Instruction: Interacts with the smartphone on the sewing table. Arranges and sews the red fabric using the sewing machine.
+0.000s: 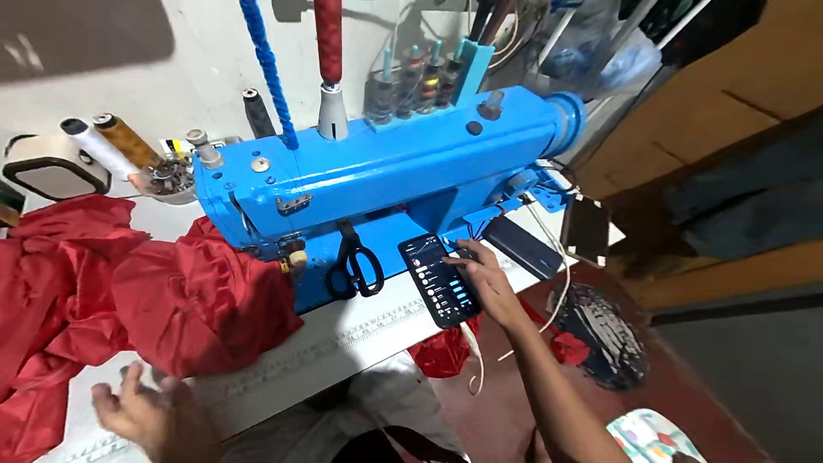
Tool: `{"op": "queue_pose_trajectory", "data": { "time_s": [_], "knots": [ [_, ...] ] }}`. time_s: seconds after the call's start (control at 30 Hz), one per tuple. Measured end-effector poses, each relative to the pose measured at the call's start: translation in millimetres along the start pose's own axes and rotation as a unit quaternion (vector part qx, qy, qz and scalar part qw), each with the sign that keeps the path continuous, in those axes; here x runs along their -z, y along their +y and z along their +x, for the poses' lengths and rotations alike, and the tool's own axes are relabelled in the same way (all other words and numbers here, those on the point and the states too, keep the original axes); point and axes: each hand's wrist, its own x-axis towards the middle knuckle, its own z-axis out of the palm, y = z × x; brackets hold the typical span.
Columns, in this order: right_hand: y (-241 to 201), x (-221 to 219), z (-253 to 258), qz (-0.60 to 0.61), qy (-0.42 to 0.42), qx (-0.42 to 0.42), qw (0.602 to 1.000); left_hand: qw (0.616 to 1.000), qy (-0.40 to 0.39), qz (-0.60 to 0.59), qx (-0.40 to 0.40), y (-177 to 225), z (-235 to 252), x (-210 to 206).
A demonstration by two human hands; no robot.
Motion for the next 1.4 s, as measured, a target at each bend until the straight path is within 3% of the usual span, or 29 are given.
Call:
{"op": "queue_pose_trajectory", "data": {
  "time_s": [0.13,0.53,1.17,1.27,1.4],
  "knots": [
    [-1,-2,-1,-0.019,-0.006,-0.008,1.000,0.992,-0.031,0.117,0.027,49,-1,-26],
    [1,1,1,-0.006,0.004,-0.019,1.000,0.995,0.000,0.094,0.021,39,-6,-27],
    [1,2,2,-0.009,0.007,-0.028,1.000,0.994,-0.035,0.097,0.037,47,-5,-26],
    [-1,6,3,-0.001,-0.023,-0.060,0.998,0.993,-0.033,0.108,0.042,43,-6,-27],
    [-6,24,11,0.036,-0.140,-0.091,0.985,0.993,-0.034,0.107,0.041,41,-6,-27]
  ]
}}
